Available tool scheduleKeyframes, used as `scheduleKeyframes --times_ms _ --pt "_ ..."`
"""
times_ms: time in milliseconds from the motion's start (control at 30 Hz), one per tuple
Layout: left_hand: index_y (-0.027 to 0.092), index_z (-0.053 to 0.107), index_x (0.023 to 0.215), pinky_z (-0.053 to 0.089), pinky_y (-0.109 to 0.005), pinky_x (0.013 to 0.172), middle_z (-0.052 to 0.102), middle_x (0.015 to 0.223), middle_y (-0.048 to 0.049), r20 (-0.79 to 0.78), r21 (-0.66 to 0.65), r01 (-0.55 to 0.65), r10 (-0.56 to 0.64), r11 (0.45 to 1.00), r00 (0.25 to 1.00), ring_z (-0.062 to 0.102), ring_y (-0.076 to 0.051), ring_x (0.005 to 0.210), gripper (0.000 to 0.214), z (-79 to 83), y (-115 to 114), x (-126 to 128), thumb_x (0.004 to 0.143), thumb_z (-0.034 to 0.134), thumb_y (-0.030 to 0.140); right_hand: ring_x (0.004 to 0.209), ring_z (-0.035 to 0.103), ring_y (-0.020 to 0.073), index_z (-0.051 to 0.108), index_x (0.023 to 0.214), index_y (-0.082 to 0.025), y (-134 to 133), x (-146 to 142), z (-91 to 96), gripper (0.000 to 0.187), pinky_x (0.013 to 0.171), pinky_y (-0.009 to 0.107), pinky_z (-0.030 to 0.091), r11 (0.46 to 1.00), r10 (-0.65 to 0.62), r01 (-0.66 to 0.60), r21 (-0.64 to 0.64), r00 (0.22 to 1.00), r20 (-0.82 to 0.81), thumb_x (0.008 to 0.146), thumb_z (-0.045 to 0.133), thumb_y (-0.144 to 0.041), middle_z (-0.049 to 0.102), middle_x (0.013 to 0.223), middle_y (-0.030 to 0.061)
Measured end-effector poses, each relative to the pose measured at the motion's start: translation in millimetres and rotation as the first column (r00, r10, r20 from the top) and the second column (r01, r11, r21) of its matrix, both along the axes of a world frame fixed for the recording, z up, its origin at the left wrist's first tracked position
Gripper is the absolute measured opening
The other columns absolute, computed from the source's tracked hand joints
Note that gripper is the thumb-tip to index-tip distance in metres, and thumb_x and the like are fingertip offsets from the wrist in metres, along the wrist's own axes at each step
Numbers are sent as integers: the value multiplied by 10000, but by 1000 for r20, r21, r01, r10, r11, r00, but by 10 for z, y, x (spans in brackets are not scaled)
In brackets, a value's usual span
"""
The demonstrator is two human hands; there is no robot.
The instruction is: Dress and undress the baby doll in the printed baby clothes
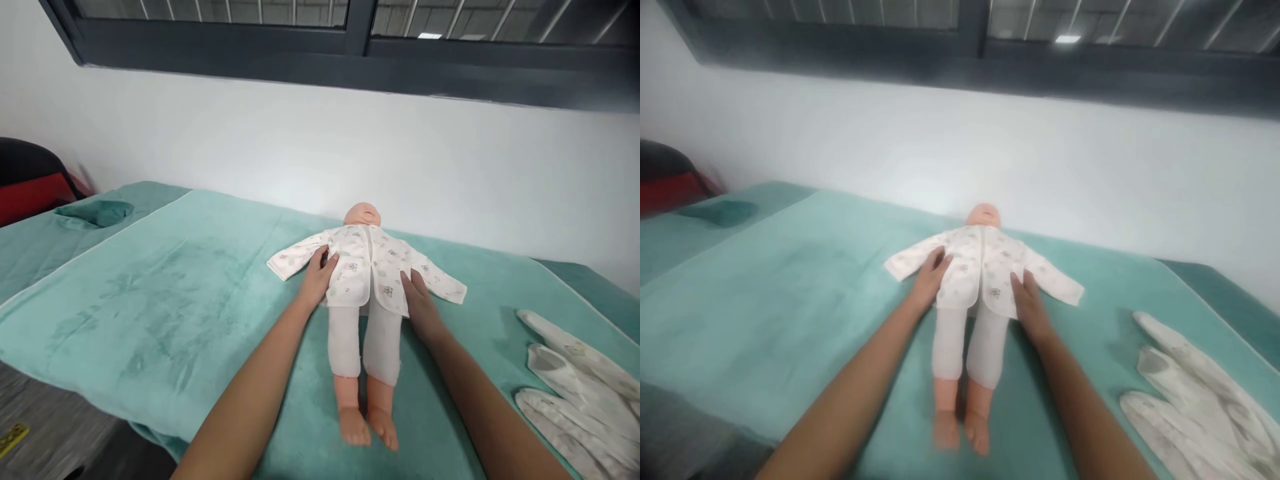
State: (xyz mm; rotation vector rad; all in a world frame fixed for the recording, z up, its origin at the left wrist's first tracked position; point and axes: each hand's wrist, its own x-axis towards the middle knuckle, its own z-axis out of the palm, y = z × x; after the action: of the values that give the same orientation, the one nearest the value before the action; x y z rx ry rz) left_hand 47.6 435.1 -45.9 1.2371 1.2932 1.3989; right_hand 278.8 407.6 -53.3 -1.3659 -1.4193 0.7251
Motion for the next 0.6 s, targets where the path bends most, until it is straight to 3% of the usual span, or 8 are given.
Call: scheduleKeyframes --times_ms 100,167,267,367,467,600 --pt "195 579 1226 482 -359 976 637 1205 -106 147 -32 -119 122 992 982 621 -209 1046 421 -72 -38 -77 833 656 324 987 638 265 641 1073 -216 -46 89 -79 460 837 387 532 998 -59 59 -28 998 -12 851 560 -610 720 1017 61" --pt "197 543 1240 536 -348 878 638 1115 -98 292 -79 -213 227 974 929 641 -194 964 433 -105 -60 -144 826 641 279 855 662 257 647 1036 -215 -90 140 -128 433 713 370 547 994 -87 82 -72 993 -75 807 632 -583 729 895 50" --pt "187 528 1254 550 -334 858 613 1116 -100 382 -122 -295 319 948 867 642 -186 956 466 -117 -73 -244 805 643 228 724 673 250 646 1039 -215 -174 181 -154 431 601 355 535 992 -65 43 -122 981 -183 755 710 -532 731 802 45" --pt "170 532 1282 513 -352 935 619 1116 -96 349 -106 -331 347 938 871 627 -190 979 512 -96 -62 -330 790 665 224 651 673 242 637 1068 -213 -273 177 -114 455 555 348 524 988 -41 4 -157 972 -231 739 732 -513 735 771 43" --pt "155 501 1320 492 -348 970 617 1046 -72 451 -79 -321 321 944 833 610 -177 977 579 -78 -30 -401 768 669 197 649 673 240 619 1113 -209 -357 156 -67 489 547 343 521 986 -35 -1 -164 977 -212 747 721 -518 735 781 47" --pt "173 465 1334 503 -335 962 588 986 -47 556 -38 -316 282 948 782 598 -164 973 591 -88 -12 -448 767 633 175 807 660 237 612 1125 -190 -421 161 -51 471 664 360 538 990 -140 139 -25 990 -36 795 669 -522 713 925 80"
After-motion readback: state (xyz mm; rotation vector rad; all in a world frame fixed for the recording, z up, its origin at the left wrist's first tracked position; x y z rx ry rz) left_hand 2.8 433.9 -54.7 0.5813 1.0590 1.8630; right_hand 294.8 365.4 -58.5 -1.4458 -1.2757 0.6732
